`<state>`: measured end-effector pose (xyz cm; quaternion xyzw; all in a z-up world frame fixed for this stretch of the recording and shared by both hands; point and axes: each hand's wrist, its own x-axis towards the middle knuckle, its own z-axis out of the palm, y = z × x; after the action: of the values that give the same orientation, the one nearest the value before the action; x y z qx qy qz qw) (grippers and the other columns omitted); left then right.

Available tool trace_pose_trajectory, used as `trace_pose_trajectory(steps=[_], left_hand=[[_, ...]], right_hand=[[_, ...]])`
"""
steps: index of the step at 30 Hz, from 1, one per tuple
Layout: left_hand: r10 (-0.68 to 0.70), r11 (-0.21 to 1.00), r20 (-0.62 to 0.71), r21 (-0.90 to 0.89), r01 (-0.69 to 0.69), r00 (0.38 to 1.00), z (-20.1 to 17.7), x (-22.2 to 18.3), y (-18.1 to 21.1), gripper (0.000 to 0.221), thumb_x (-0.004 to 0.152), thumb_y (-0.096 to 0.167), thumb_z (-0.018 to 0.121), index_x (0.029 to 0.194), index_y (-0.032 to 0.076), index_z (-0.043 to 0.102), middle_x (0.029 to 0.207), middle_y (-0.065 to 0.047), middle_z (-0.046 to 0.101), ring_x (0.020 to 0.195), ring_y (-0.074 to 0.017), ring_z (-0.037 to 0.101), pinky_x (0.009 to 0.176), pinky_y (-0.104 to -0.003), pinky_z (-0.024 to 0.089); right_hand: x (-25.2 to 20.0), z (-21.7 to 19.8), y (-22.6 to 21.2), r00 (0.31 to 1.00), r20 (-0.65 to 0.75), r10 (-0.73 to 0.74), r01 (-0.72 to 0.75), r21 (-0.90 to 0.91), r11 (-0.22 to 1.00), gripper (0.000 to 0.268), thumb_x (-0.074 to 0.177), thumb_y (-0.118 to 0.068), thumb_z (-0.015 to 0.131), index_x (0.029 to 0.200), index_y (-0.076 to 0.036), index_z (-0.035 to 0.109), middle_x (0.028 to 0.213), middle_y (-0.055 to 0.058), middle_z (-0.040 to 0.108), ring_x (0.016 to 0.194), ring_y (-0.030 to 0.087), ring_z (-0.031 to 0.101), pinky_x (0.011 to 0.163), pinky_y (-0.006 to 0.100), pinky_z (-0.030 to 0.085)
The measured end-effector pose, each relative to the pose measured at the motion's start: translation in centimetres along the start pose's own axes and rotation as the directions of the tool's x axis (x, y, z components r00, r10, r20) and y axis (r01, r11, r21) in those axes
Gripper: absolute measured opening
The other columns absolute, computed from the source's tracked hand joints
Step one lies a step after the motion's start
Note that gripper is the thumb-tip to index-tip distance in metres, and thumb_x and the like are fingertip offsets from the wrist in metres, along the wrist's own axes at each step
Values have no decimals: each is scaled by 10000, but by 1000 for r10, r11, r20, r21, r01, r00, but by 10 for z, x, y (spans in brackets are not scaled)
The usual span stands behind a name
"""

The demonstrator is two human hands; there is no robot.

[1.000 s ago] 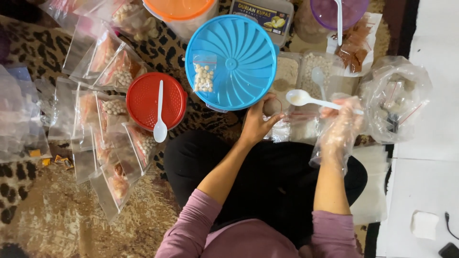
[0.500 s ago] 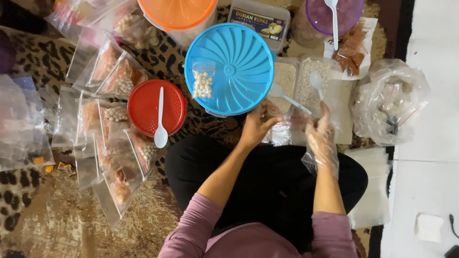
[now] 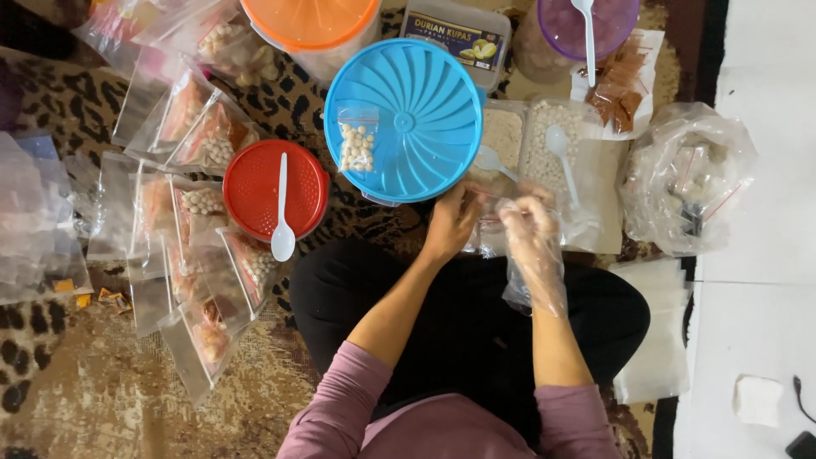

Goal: A person sitting on the floor is manually packaging small food items into plastic bags using a spoon.

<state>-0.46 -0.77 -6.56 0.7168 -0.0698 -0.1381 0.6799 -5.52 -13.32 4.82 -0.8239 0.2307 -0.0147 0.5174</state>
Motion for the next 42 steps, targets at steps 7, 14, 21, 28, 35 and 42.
trace_pose_trajectory(steps=[7,14,21,28,35,42], left_hand=[[43,998,-8,-41,-43,999,-5,0,13,166,1032,206,590,1134,84,636,752,-92,563,691,-200,580,637,-371,557],[48,999,-9,13,-47,999,-6,-1,18,169,1027,217,588,1132,94,638,718,-65,482,704,-196,552,630,-347,521],[-2,993,56,-120,9,998,-9,2,39,149,1041,196,602,1125,82,647,906,-139,651,904,-260,683,782,-394,600],[-46,974,219,-206,92,975,-3,-7,41,282,874,194,822,1118,98,717,963,-117,729,930,-204,685,886,-396,592],[-2,1000,297,-17,8,955,-1,-19,50,325,745,277,909,884,77,694,746,-64,690,764,-167,649,777,-377,558],[-45,990,270,-116,79,962,-16,-61,73,265,817,277,872,882,92,694,743,-29,670,732,-112,602,702,-314,541]], right_hand=[[5,4,-19,985,-47,-165,162,-57,985,307,1052,-107,589,1297,-73,408,1072,294,646,866,371,652,776,442,517],[2,-3,-27,981,161,-105,149,-288,946,933,906,115,555,1630,-328,168,1716,190,-13,1472,455,336,1016,381,495],[7,9,23,992,-17,125,-125,7,992,356,962,-420,735,1273,-260,669,1190,69,723,1113,266,698,908,380,563],[-5,3,17,956,-175,235,-228,59,972,272,962,-522,719,990,-252,738,947,4,720,895,167,645,845,348,502],[-38,-11,-16,933,-273,235,-225,70,972,224,949,-460,735,947,-235,736,846,2,690,805,149,602,776,315,492],[-74,-13,-17,921,-335,201,-145,185,972,190,923,-369,748,893,-188,700,744,28,682,710,131,582,709,313,502]])
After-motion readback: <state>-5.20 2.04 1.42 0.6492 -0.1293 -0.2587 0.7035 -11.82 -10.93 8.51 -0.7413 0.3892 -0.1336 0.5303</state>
